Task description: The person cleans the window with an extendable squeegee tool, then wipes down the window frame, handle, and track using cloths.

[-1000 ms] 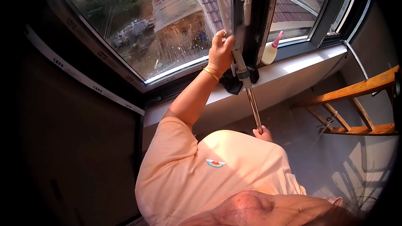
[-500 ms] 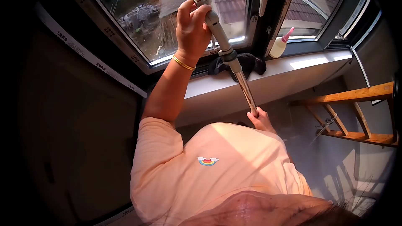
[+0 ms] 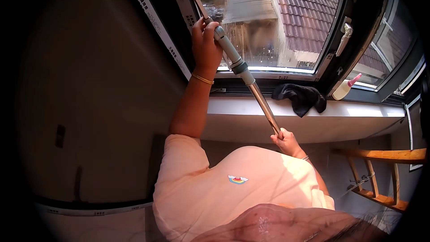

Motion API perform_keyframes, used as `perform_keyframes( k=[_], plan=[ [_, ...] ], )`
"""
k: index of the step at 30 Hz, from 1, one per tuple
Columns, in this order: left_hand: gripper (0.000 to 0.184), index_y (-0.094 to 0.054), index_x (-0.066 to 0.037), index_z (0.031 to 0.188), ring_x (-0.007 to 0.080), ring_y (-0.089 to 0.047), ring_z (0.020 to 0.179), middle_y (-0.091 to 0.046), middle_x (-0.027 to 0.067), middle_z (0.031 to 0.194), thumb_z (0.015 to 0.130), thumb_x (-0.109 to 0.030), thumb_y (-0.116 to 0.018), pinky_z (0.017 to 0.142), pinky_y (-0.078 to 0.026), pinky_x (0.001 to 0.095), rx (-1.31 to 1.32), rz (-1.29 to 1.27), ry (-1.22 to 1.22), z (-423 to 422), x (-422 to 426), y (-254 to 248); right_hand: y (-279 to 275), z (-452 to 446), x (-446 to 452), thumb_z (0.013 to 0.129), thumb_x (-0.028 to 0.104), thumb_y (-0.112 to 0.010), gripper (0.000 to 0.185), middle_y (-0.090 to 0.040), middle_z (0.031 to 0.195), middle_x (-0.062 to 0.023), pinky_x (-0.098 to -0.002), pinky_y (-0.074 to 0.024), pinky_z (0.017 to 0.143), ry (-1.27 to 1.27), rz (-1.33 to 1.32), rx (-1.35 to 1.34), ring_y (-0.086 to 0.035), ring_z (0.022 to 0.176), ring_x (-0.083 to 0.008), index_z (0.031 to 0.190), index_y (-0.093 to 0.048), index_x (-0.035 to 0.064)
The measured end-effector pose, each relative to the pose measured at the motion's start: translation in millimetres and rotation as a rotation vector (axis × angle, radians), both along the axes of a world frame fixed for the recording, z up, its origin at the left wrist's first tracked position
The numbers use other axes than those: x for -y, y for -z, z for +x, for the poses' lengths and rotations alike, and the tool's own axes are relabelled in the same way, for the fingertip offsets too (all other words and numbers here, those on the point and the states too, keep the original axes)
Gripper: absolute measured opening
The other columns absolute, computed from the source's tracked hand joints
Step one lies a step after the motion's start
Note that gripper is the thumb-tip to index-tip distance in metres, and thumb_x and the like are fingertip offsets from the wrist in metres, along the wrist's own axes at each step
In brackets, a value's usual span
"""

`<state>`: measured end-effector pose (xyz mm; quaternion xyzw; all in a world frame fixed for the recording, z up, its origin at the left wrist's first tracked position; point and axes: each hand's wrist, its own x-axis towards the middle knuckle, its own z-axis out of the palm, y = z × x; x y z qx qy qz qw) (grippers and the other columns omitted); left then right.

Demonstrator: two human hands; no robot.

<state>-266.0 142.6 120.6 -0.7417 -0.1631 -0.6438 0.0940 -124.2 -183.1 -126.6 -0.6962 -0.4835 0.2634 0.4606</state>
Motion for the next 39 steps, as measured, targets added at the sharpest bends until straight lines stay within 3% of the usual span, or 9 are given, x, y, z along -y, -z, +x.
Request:
perform_keyframes(
  k=[6, 10, 15, 17, 24, 26, 34, 37, 39],
  plan=[
    [0.046, -0.061, -0.011, 0.111, 0.0369, -0.058, 0.113, -0.053, 0.0161, 0.124, 0.071, 0.005, -0.075, 0.094, -0.051, 0.0405, -0.069, -0.049, -0.051, -7, -39, 5, 12, -17, -34, 0.090, 0.029, -0.072, 0.045, -0.049, 0.059, -0.0150, -0.0396, -0.0430, 0.054, -0.084, 0.062, 0.023, -0.042, 0.054, -0.0305, 0.069, -0.040, 0.0048],
    [0.046, -0.060, -0.011, 0.112, 0.0363, -0.059, 0.113, -0.054, 0.0164, 0.124, 0.071, 0.006, -0.074, 0.095, -0.051, 0.0403, -0.077, -0.024, -0.016, -2, -52, 4, 20, -23, -45, 0.090, 0.032, -0.071, 0.046, -0.049, 0.060, -0.0142, -0.0389, -0.0431, 0.055, -0.065, 0.003, -0.120, -0.041, 0.054, -0.0282, 0.070, -0.040, 0.0047],
    [0.047, -0.061, -0.012, 0.110, 0.0350, -0.061, 0.108, -0.055, 0.0161, 0.123, 0.071, 0.009, -0.074, 0.092, -0.053, 0.0394, -0.104, -0.022, -0.024, 1, -61, 12, 14, -26, -47, 0.090, 0.028, -0.072, 0.043, -0.049, 0.059, -0.0114, -0.0368, -0.0436, 0.055, -0.045, -0.047, -0.132, -0.044, 0.054, -0.0233, 0.070, -0.042, 0.0048],
    [0.047, -0.061, -0.012, 0.110, 0.0350, -0.060, 0.108, -0.054, 0.0162, 0.124, 0.071, 0.009, -0.074, 0.091, -0.054, 0.0393, -0.105, -0.024, -0.014, 2, -65, 16, 26, -22, -50, 0.094, 0.025, -0.068, 0.033, -0.049, 0.063, 0.0025, -0.0244, -0.0462, 0.053, -0.086, -0.031, -0.067, -0.048, 0.057, -0.0058, 0.077, -0.047, 0.0068],
    [0.049, -0.060, -0.014, 0.113, 0.0359, -0.060, 0.110, -0.054, 0.0177, 0.126, 0.072, 0.010, -0.071, 0.094, -0.053, 0.0398, -0.123, -0.055, 0.012, 5, -79, 38, 37, -22, -53, 0.095, 0.025, -0.068, 0.032, -0.051, 0.062, 0.0016, -0.0245, -0.0467, 0.052, -0.083, 0.001, 0.002, -0.050, 0.057, -0.0057, 0.078, -0.047, 0.0069],
    [0.050, -0.060, -0.015, 0.114, 0.0363, -0.060, 0.111, -0.054, 0.0184, 0.127, 0.072, 0.011, -0.071, 0.094, -0.052, 0.0402, -0.122, -0.066, 0.018, 6, -86, 49, 40, -24, -54, 0.090, 0.024, -0.071, 0.040, -0.052, 0.061, -0.0166, -0.0387, -0.0431, 0.054, -0.029, -0.014, -0.023, -0.048, 0.055, -0.0351, 0.072, -0.044, 0.0027],
    [0.053, -0.052, -0.008, 0.127, 0.0387, -0.058, 0.115, -0.053, 0.0203, 0.130, 0.078, 0.008, -0.066, 0.100, -0.048, 0.0430, -0.128, -0.004, -0.094, 4, -77, 48, 40, -30, -60, 0.091, 0.030, -0.070, 0.040, -0.051, 0.058, -0.0162, -0.0426, -0.0431, 0.053, -0.006, -0.040, -0.001, -0.051, 0.055, -0.0377, 0.074, -0.045, 0.0038],
    [0.053, -0.046, -0.003, 0.131, 0.0388, -0.058, 0.112, -0.055, 0.0198, 0.124, 0.082, 0.005, -0.064, 0.101, -0.046, 0.0440, -0.020, -0.157, -0.132, 6, -68, 56, 38, -31, -61, 0.092, 0.030, -0.070, 0.040, -0.051, 0.057, -0.0163, -0.0431, -0.0435, 0.052, 0.007, 0.007, 0.092, -0.053, 0.055, -0.0385, 0.074, -0.044, 0.0040],
    [0.054, -0.050, -0.001, 0.129, 0.0384, -0.058, 0.109, -0.059, 0.0183, 0.110, 0.079, 0.004, -0.068, 0.098, -0.048, 0.0432, 0.006, -0.288, -0.156, 7, -69, 68, 38, -32, -61, 0.092, 0.030, -0.070, 0.041, -0.052, 0.057, -0.0165, -0.0433, -0.0440, 0.053, 0.012, 0.021, 0.138, -0.053, 0.055, -0.0390, 0.074, -0.044, 0.0040]
  ],
)
